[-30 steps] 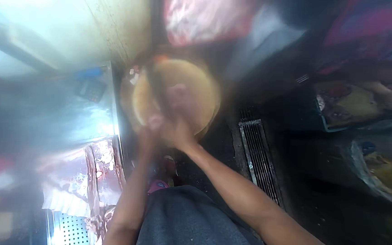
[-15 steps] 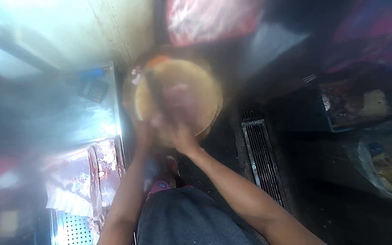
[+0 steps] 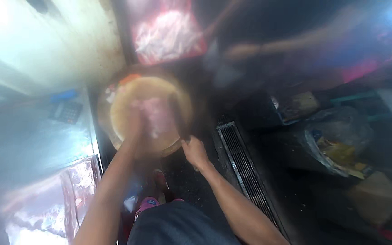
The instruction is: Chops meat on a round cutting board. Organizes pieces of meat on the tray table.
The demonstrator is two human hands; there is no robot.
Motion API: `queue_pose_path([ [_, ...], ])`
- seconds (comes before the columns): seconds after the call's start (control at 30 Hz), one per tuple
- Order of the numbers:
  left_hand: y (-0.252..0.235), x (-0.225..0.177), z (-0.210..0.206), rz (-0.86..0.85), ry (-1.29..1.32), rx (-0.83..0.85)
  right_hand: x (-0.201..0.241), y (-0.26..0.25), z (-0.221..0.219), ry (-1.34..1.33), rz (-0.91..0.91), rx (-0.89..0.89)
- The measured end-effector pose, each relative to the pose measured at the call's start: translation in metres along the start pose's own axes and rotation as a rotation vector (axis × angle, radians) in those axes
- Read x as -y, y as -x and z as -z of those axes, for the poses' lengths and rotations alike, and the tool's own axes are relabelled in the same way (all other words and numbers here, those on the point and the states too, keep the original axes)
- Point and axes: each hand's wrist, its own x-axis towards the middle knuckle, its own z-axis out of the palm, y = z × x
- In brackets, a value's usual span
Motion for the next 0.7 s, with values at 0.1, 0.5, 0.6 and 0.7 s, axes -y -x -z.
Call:
queue_pose_path([
  [0.1,0.028,-0.035,-0.004,-0.158,-0.257,0.057,-0.034,-0.002,-0.01,0.029,-0.14,0.113],
  [0.5,0.054,-0.023,-0.028,-0.328,-0.181,0.151,-0.073,-0.009,-0.015,-0.151,-0.144,0.189],
  [0.6,0.059,-0.019,0.032,-0.378,-0.067,0.187,-0.069,0.0,-0.014,-0.073,-0.092,0.148],
  [0.7,0.048,-0.012,0.079,-0.347,-0.051,0.308,-0.06,0.011,-0.014,0.019,-0.031,0.133],
])
